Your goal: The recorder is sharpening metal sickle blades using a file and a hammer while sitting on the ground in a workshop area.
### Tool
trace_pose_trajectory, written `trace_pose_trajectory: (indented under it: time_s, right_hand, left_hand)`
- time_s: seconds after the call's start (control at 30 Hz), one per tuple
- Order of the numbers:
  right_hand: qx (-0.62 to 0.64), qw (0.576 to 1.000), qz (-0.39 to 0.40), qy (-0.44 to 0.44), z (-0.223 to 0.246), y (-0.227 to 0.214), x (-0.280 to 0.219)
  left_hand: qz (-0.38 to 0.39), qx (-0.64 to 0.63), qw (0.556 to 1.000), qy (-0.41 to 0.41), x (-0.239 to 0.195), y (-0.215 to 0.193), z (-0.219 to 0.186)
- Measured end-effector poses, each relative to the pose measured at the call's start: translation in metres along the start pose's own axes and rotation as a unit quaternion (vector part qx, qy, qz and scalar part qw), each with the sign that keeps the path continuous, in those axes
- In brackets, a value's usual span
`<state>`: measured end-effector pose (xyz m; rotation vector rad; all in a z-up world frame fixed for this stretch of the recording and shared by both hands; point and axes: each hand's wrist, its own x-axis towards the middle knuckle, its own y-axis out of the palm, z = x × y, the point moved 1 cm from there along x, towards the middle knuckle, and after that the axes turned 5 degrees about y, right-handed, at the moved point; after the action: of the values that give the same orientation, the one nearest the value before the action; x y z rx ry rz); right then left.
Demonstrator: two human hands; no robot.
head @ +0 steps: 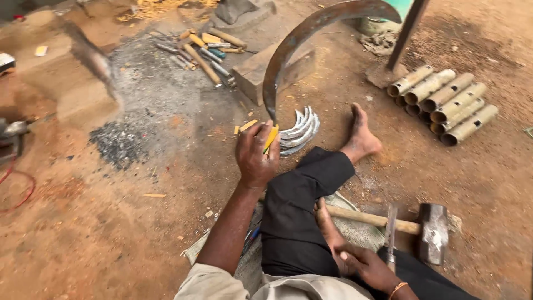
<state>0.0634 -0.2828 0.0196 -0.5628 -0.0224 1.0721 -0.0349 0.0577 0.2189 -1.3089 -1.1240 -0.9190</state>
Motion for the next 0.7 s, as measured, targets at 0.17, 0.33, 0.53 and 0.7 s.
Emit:
trace_pose_trajectory:
  time_s: [0.17,0.33,0.53,0.7]
  right_hand:
    - [0.087,0.957,0.205,0.185,-0.076,0.042,0.016]
    - [-0.045,0.945,0.221,0.236,-0.041,0.039,0.0]
    - [-0.091,0.954,0.218,0.182,-0.048,0.044,-0.005]
    - [-0.074,0.954,0.21,0.199,-0.032,0.049,-0.032]
  left_hand:
    - [0.002,-0.013,1.0,-0.028,-0.023,0.003,0.021]
    - [-0.023,-0.003,0.999,0.029,0.007,-0.035,0.0]
    - [-0.023,-0.029,0.999,0.038,0.014,-0.039,-0.012]
    - [-0.017,-0.032,0.997,0.073,0.036,-0.059,-0.045]
